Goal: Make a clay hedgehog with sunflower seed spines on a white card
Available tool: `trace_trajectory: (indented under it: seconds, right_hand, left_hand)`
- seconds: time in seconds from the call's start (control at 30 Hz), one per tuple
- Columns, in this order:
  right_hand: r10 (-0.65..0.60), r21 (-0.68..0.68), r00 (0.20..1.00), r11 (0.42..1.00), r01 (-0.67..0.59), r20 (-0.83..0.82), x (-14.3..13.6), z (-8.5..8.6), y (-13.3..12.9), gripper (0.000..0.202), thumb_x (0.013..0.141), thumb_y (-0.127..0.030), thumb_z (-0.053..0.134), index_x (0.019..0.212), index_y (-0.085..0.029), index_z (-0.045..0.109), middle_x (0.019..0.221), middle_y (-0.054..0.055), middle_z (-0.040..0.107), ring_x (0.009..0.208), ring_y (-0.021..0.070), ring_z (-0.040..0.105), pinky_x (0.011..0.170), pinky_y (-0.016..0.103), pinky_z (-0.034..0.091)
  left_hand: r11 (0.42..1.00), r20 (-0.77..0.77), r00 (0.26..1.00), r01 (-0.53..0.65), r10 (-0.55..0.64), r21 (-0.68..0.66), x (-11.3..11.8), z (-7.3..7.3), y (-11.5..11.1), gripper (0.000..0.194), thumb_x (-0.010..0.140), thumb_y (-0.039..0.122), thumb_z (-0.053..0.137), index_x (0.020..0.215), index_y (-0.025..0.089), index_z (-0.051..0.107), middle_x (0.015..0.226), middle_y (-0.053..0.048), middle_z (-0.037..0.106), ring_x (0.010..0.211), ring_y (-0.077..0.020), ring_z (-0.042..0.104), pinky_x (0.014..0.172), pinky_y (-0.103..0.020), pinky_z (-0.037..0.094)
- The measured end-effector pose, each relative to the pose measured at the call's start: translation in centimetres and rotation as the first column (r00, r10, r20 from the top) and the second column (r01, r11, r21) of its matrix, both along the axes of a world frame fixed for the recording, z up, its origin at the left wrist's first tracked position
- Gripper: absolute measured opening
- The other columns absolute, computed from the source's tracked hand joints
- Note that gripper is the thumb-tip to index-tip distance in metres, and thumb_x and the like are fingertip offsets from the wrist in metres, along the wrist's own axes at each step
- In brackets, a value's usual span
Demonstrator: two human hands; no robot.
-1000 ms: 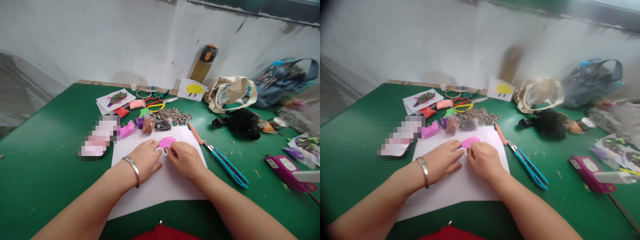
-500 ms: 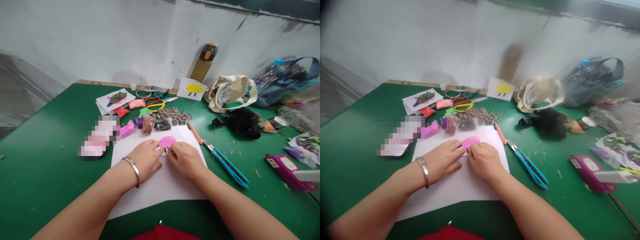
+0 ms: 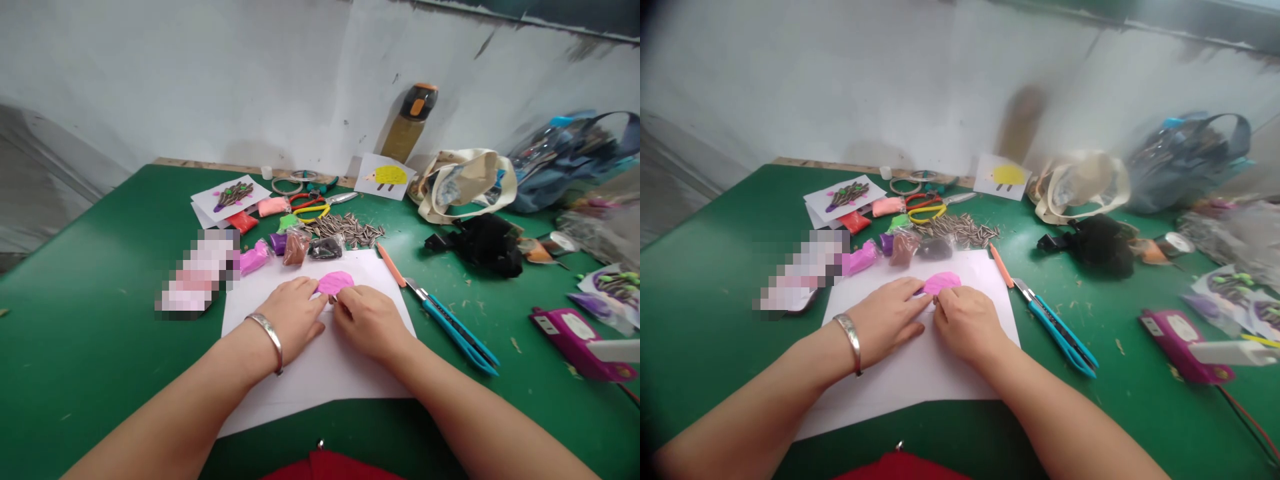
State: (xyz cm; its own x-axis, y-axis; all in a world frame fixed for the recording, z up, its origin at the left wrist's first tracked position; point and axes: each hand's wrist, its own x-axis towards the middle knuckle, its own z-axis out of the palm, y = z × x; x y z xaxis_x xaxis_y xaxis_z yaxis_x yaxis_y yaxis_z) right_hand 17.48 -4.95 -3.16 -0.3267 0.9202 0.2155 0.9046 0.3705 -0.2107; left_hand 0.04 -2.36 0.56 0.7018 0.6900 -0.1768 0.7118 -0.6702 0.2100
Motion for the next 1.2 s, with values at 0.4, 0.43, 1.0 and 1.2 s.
trace_trajectory:
  seconds: [0.4,0.43,1.0,1.2]
  right_hand:
    - [0.015,-0.026,1.000,1.000,-0.015,0.026,0.05,0.33,-0.50,0.016,0.082,-0.018,0.046,0.065,-0.019,0.048,0.062,0.001,0.054,0.059,0.0128,0.043,0.058,0.028,0.022]
    - [0.009,-0.032,1.000,0.999,-0.008,0.024,0.08,0.34,-0.49,0.017,0.082,-0.018,0.046,0.065,-0.019,0.048,0.062,0.000,0.054,0.059,0.0128,0.043,0.058,0.028,0.022]
    - [0.003,-0.131,0.996,0.991,-0.014,-0.086,0.43,0.65,-0.03,0.019,0.083,-0.018,0.046,0.064,-0.019,0.044,0.062,-0.001,0.052,0.059,0.0121,0.044,0.058,0.026,0.025]
    - [-0.008,-0.143,0.996,0.990,-0.004,-0.086,0.38,0.60,-0.01,0.019,0.082,-0.018,0.046,0.063,-0.019,0.044,0.061,-0.001,0.052,0.059,0.0121,0.044,0.057,0.026,0.026]
  left_hand:
    - [1.000,0.008,1.000,0.006,-0.006,0.016,-0.03,-0.15,0.13,0.034,0.081,0.028,0.060,0.112,0.015,0.059,0.110,-0.012,0.056,0.105,-0.0267,0.050,0.091,-0.041,0.043]
    - [1.000,0.005,1.000,0.007,-0.007,0.015,-0.03,-0.16,0.12,0.034,0.081,0.029,0.060,0.112,0.015,0.059,0.111,-0.012,0.056,0.105,-0.0267,0.050,0.092,-0.041,0.043]
    - [1.000,0.035,0.999,0.016,-0.016,0.024,-0.23,-0.28,0.05,0.034,0.080,0.027,0.061,0.111,0.014,0.058,0.114,-0.014,0.056,0.107,-0.0287,0.051,0.093,-0.044,0.043]
    - [1.000,0.034,0.999,0.015,-0.015,0.023,-0.15,0.00,0.07,0.034,0.079,0.028,0.062,0.111,0.016,0.059,0.112,-0.012,0.057,0.105,-0.0272,0.052,0.092,-0.042,0.043]
